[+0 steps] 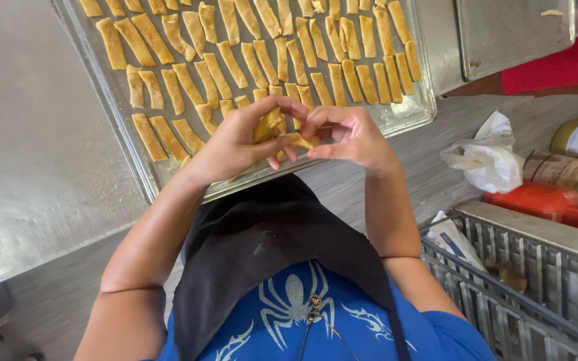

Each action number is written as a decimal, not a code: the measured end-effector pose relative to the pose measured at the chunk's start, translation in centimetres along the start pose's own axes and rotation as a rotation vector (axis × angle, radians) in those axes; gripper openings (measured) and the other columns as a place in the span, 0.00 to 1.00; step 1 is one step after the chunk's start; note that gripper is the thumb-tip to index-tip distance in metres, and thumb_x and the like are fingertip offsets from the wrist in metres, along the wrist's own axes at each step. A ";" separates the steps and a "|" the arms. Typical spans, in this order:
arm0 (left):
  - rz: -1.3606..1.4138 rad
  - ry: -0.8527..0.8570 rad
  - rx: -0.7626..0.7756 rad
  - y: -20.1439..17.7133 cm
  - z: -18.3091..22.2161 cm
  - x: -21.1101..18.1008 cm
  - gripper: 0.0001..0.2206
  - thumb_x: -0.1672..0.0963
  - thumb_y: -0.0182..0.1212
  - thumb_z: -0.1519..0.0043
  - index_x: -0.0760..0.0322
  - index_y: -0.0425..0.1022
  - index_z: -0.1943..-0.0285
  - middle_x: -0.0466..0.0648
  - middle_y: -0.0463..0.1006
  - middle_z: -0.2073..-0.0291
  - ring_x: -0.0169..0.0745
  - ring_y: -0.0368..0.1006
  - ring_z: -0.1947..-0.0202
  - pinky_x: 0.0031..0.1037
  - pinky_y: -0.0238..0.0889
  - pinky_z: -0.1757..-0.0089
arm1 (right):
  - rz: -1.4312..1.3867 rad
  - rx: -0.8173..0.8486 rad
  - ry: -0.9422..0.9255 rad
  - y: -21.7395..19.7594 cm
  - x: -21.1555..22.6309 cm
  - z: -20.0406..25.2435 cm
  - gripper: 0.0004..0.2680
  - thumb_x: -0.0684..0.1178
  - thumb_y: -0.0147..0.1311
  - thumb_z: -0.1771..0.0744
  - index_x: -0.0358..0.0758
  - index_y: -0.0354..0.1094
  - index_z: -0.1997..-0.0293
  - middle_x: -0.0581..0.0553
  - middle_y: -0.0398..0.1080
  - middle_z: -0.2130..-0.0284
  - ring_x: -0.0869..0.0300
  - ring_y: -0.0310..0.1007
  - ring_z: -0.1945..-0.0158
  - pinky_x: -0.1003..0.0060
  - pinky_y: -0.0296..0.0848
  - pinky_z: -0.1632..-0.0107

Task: The person organizes dough strips on metal trays by hand, picking up small bundles and aligning them in rows.

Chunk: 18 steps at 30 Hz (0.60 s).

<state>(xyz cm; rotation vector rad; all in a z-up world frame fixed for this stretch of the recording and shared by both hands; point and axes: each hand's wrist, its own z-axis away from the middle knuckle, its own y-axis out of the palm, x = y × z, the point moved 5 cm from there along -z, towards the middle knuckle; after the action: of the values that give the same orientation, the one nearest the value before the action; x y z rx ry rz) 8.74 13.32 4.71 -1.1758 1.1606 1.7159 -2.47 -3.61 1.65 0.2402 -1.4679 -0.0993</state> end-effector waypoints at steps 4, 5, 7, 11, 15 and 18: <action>-0.098 -0.014 -0.055 0.3 -0.2 -0.5 0.16 0.64 0.61 0.37 0.67 0.69 0.40 0.49 0.78 0.53 0.33 0.82 0.59 0.21 0.81 0.61 | -0.021 -0.018 0.043 0.3 0.8 0.0 0.11 0.32 0.64 0.37 0.30 0.73 0.52 0.44 0.73 0.55 0.60 0.76 0.51 0.65 0.81 0.50; -0.147 -0.031 -0.081 0.4 -0.3 -0.4 0.15 0.63 0.63 0.38 0.66 0.71 0.42 0.48 0.79 0.56 0.33 0.82 0.61 0.21 0.81 0.62 | -0.014 -0.027 0.050 0.2 0.8 0.1 0.10 0.32 0.64 0.36 0.29 0.73 0.52 0.44 0.73 0.55 0.60 0.76 0.53 0.65 0.81 0.52; -0.245 -0.066 -0.132 0.5 -0.6 -0.2 0.15 0.62 0.67 0.42 0.65 0.74 0.46 0.46 0.80 0.61 0.33 0.83 0.65 0.22 0.80 0.64 | -0.021 -0.104 0.099 -0.2 0.4 0.3 0.08 0.33 0.62 0.35 0.28 0.73 0.53 0.42 0.74 0.59 0.60 0.77 0.58 0.66 0.81 0.57; -0.563 0.198 -0.264 0.5 -0.6 -0.8 0.15 0.60 0.72 0.44 0.64 0.76 0.48 0.48 0.83 0.65 0.38 0.83 0.63 0.29 0.75 0.60 | -0.025 -0.301 0.172 -1.0 -1.0 1.0 0.05 0.34 0.59 0.32 0.25 0.74 0.52 0.42 0.74 0.66 0.62 0.74 0.67 0.68 0.76 0.66; -0.594 0.146 -0.303 0.6 -0.7 -0.1 0.13 0.59 0.71 0.41 0.61 0.77 0.49 0.48 0.83 0.68 0.41 0.84 0.65 0.30 0.74 0.62 | -0.069 -0.358 0.155 -1.5 -1.3 1.7 0.06 0.33 0.62 0.34 0.25 0.73 0.55 0.44 0.74 0.64 0.63 0.74 0.69 0.69 0.75 0.67; -0.649 0.125 -0.336 1.0 -0.8 0.0 0.12 0.58 0.71 0.41 0.60 0.78 0.50 0.51 0.82 0.70 0.45 0.82 0.67 0.32 0.73 0.64 | -0.051 -0.271 0.090 -1.7 -0.6 2.2 0.06 0.32 0.62 0.35 0.25 0.73 0.56 0.43 0.74 0.62 0.63 0.75 0.65 0.69 0.76 0.64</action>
<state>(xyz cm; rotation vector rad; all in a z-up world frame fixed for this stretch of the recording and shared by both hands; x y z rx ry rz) 8.07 12.28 4.86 -1.6601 0.4663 1.3624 -4.52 -5.40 0.91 0.0605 -1.3424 -0.3218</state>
